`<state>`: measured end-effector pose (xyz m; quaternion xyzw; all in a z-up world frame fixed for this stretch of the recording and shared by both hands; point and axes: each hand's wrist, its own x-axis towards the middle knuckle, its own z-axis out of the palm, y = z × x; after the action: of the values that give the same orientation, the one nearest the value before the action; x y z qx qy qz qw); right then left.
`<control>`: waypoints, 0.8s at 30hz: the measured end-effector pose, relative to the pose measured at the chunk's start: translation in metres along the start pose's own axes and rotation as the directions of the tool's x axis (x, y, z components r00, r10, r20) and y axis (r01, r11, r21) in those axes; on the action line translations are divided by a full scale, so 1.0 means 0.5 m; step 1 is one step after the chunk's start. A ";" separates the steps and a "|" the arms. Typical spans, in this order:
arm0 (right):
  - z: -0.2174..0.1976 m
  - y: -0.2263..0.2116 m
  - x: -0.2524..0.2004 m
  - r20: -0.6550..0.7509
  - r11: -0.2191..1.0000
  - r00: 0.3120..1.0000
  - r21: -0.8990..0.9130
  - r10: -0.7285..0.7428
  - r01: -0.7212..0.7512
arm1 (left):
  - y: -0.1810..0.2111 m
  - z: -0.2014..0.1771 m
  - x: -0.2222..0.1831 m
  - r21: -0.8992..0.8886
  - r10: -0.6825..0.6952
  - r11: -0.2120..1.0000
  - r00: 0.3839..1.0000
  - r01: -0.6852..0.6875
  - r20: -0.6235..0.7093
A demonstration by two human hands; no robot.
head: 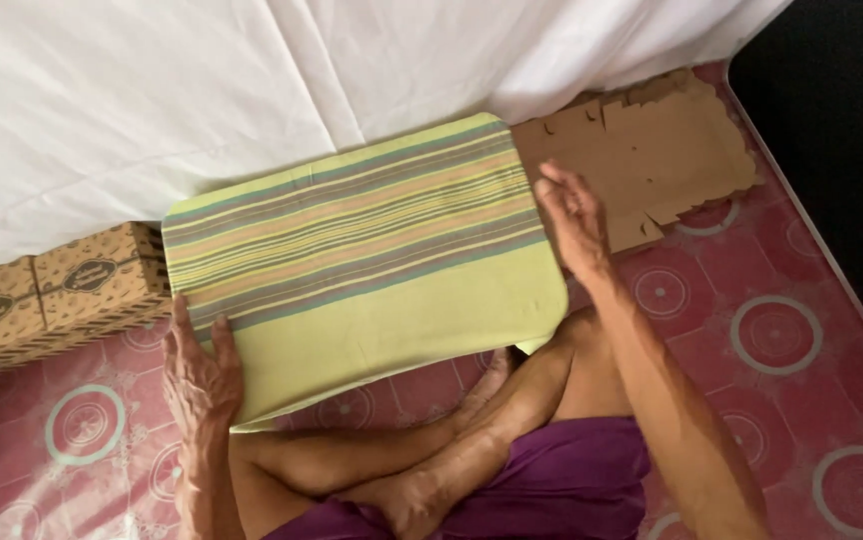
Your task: A person sitting on the floor folds flat cardboard sheets into finished boxes.
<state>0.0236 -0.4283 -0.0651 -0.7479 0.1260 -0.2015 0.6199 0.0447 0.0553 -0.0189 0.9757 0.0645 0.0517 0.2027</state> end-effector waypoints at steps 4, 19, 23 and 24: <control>-0.124 0.113 0.012 0.124 0.912 0.992 -0.401 -0.036 0.084 | -0.003 0.008 0.005 -0.001 0.016 1.000 0.999 -0.016 -0.029; -0.237 0.198 0.029 0.469 0.554 0.831 -0.794 0.298 0.249 | 0.022 0.000 0.000 -0.013 0.034 0.999 0.996 -0.035 -0.084; -0.225 0.149 0.036 0.484 0.598 0.826 -0.765 0.290 0.239 | 0.028 -0.009 -0.007 -0.035 0.028 0.999 0.996 -0.031 -0.089; -0.228 0.152 0.040 0.473 0.590 0.815 -0.780 0.334 0.210 | 0.032 -0.012 -0.011 -0.037 0.028 0.999 0.996 -0.031 -0.085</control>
<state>-0.0059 -0.5521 -0.1192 -0.9634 0.0374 0.1363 0.2279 0.0402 0.0423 -0.0075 0.9695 0.0576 0.0969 0.2176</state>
